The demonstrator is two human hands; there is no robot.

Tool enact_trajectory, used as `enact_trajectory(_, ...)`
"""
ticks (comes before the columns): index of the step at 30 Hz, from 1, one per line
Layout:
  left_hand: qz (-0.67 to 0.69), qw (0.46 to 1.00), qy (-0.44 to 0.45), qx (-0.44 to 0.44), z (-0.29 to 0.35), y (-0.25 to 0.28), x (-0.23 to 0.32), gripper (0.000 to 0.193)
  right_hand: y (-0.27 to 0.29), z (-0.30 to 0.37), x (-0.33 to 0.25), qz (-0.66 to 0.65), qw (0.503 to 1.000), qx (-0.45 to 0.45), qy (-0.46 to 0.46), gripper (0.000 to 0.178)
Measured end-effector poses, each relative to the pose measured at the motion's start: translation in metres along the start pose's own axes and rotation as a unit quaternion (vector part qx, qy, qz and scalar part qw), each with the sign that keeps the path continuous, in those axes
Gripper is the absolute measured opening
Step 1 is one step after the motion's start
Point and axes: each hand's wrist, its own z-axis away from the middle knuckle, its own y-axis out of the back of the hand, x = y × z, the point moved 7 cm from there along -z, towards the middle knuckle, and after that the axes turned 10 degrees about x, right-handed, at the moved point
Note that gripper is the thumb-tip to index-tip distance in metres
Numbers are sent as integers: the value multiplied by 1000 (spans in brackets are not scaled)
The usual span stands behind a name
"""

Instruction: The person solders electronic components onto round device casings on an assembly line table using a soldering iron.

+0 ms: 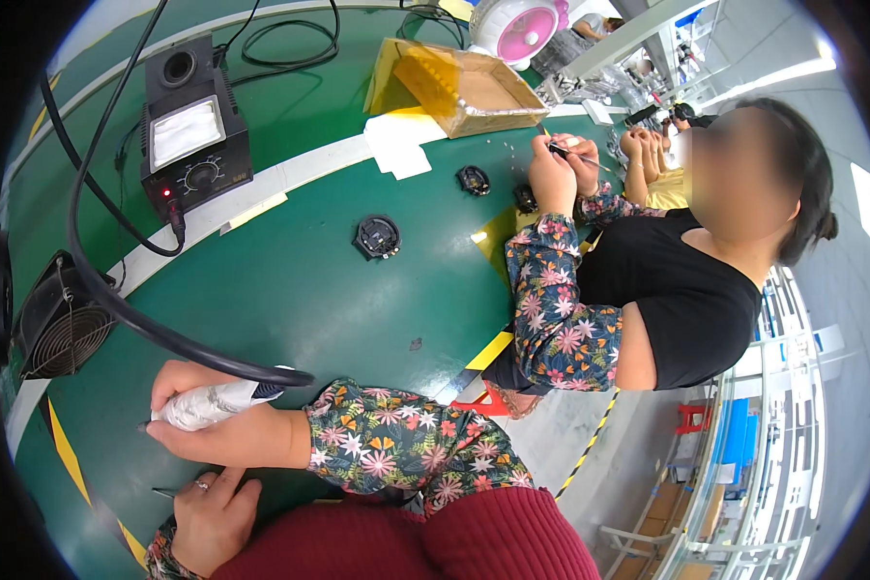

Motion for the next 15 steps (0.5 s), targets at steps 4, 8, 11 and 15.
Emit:
enact_trajectory(4,-17,999,-7,33,1,-3,1,18,0,1,0,-5,1000,5,-3,18)
enact_trajectory(8,2,1000,4,12,1,-1,1,23,0,-1,-1,1,1000,8,8,18)
enact_trajectory(11,17,1000,16,-20,3,5,2,29,1,-1,-4,13,1000,13,25,18)
enact_trajectory(15,18,1000,15,-19,1,6,4,29,0,-2,-4,16,999,16,27,19)
